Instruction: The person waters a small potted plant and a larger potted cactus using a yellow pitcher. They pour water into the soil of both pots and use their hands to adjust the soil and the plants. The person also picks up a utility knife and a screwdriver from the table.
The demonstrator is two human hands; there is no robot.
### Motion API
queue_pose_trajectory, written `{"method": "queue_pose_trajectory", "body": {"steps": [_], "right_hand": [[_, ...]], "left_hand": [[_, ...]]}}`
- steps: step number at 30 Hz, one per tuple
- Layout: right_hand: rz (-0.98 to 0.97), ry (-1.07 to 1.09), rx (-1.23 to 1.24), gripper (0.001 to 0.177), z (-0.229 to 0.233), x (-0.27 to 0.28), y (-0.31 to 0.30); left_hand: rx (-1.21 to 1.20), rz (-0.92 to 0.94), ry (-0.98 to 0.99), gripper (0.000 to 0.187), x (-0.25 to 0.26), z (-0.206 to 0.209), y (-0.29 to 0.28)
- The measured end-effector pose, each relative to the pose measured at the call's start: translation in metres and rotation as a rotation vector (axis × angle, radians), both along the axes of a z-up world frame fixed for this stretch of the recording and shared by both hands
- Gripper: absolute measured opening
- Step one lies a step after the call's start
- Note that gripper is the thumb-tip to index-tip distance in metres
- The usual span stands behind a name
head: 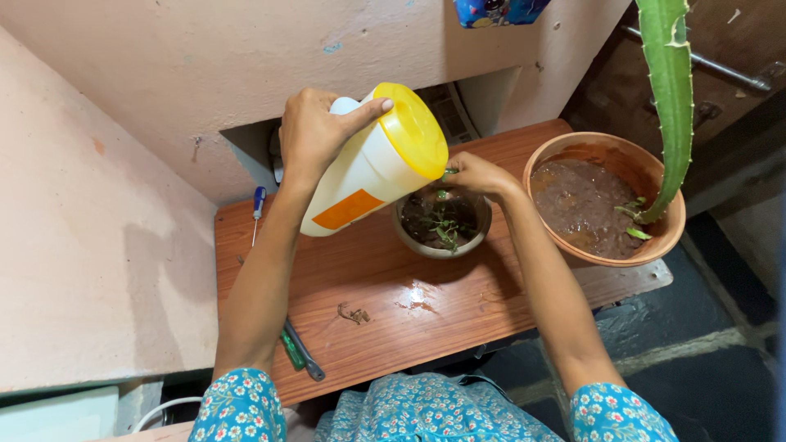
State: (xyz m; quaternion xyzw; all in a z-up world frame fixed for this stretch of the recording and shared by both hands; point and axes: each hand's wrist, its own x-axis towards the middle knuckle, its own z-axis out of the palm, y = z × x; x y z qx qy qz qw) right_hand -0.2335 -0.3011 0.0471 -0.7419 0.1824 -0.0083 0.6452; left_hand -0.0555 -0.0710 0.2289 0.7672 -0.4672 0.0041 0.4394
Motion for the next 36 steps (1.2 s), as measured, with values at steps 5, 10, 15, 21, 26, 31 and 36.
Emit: {"method": "queue_pose_trajectory", "body": {"steps": [5, 10, 15, 21, 26, 31, 36], "right_hand": [[-0.004, 0.032, -0.011, 0.02, -0.006, -0.001, -0.008], [0.017, 0.0, -0.119, 0.021, -0.009, 0.003, -0.007], [0.039, -0.039, -0.212, 0.029, -0.003, 0.003, 0.0], [0.034, -0.017, -0.347, 0.033, 0.016, -0.006, 0.011], [-0.052, -0.065, -0.32, 0.053, 0.013, -0.017, 0.012], [-0.181, -0.133, -0.18, 0.05, -0.008, -0.022, 0.015], [-0.36, -0.149, -0.36, 0.038, -0.01, -0.035, 0.033]], "left_hand": [[0.021, 0.018, -0.002, 0.054, -0.001, -0.003, 0.002], [0.022, 0.032, 0.035, 0.055, 0.003, -0.009, 0.003], [-0.125, -0.085, 0.129, 0.054, 0.021, -0.031, 0.012], [-0.307, -0.069, 0.445, 0.05, 0.047, -0.094, 0.023], [-0.496, -0.095, 0.599, 0.049, 0.069, -0.166, 0.032], [-0.571, -0.052, 0.667, 0.05, 0.081, -0.226, 0.04], [-0.647, 0.035, 0.727, 0.041, 0.091, -0.274, 0.042]]}}
